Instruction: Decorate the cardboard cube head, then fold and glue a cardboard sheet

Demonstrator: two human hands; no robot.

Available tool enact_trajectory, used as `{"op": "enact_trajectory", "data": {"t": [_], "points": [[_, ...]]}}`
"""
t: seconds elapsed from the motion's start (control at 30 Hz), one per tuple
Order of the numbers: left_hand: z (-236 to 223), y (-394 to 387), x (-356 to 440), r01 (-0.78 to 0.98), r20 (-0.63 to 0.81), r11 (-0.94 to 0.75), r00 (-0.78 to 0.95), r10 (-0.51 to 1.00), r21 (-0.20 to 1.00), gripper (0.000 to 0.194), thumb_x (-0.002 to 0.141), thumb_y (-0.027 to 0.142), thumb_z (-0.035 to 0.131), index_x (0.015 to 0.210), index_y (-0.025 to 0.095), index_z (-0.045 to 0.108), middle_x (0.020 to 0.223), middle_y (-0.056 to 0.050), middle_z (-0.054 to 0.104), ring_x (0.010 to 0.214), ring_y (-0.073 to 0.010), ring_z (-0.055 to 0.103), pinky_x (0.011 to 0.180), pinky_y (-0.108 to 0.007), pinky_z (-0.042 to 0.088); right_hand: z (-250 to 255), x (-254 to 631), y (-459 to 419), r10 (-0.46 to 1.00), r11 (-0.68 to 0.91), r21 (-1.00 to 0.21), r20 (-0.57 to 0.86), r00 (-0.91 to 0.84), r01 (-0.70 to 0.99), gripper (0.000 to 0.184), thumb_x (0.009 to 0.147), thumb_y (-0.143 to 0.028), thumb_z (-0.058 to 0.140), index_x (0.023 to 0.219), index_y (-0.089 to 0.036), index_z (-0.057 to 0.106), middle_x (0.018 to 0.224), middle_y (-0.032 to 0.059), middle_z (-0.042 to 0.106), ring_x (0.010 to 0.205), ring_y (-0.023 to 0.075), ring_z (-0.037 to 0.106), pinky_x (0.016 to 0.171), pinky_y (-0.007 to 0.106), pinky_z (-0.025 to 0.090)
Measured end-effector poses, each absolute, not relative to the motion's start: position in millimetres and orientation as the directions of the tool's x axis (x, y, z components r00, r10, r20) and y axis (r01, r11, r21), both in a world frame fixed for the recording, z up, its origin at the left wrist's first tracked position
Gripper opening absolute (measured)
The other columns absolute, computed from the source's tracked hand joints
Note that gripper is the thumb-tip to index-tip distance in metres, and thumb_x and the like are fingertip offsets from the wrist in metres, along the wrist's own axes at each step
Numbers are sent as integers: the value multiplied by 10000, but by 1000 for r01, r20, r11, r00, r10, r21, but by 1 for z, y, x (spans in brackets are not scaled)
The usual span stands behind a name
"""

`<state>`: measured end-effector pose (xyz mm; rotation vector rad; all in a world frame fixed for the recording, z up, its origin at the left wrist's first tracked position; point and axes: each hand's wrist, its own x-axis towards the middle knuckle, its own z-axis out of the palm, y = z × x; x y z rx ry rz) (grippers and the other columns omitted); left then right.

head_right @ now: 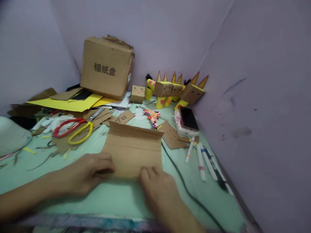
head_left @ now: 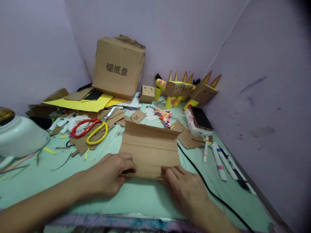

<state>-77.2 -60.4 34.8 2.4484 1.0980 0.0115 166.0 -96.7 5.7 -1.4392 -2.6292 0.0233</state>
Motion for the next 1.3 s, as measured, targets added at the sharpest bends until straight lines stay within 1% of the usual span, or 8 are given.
{"op": "enact_trajectory", "data": {"t": [0.17,0.33,0.57,0.67,0.77,0.83,1.0,1.3], "points": [[35,-84,-52,754,-167,-655,652,739,45,284,705,31,460,902,134,636,915,-116,653,828,-303,589,632,-417,509,10,163,-100,794,595,34,128,-594,803,328,605,23,541,820,-208,631,822,31,730,693,188,646,536,240,462],[28,-86,-35,702,-164,-712,706,689,30,328,673,-11,436,881,113,657,812,-110,668,760,-271,605,615,-396,539,-2,147,-98,714,628,45,366,-597,777,392,687,9,493,1002,-165,649,1077,70,719,886,209,672,684,280,521],[18,-92,-26,737,-110,-676,673,731,20,337,747,9,444,1009,72,646,906,-152,677,823,-283,632,666,-398,551,-26,129,-98,631,671,85,456,-627,737,238,791,-31,493,926,-104,674,993,120,738,841,230,690,641,295,515],[28,-81,-22,751,-217,-655,655,724,83,307,717,0,445,909,87,667,831,-142,684,758,-278,643,637,-383,531,-15,129,-93,700,667,24,322,-638,744,229,756,-15,510,886,-121,666,910,115,748,760,216,696,576,278,471],[43,-57,-22,811,-319,-553,583,747,188,247,612,28,521,764,135,683,766,-118,701,704,-274,649,596,-334,477,11,127,-76,832,543,-78,-80,-548,836,173,710,-55,565,807,-158,666,689,72,729,617,208,678,485,264,363],[49,-41,-23,805,-325,-553,593,736,215,157,621,82,542,672,159,669,659,-88,677,598,-239,621,483,-280,397,27,126,-63,864,452,-98,-197,-462,887,139,746,-122,570,814,-170,681,735,91,735,677,230,684,502,265,331],[49,-32,-36,784,-280,-573,621,732,241,121,674,158,536,634,186,646,587,-43,639,552,-196,595,454,-255,342,41,133,-57,869,421,-162,-211,-448,893,121,820,-254,570,807,-214,683,776,57,729,738,214,678,536,250,317],[38,-72,-64,791,-191,-603,611,768,105,403,556,1,503,890,150,673,947,-113,678,908,-255,620,725,-330,515,27,143,-87,850,477,-94,-204,-486,874,408,661,71,457,973,-144,609,1011,99,681,932,236,634,708,280,431]]}}
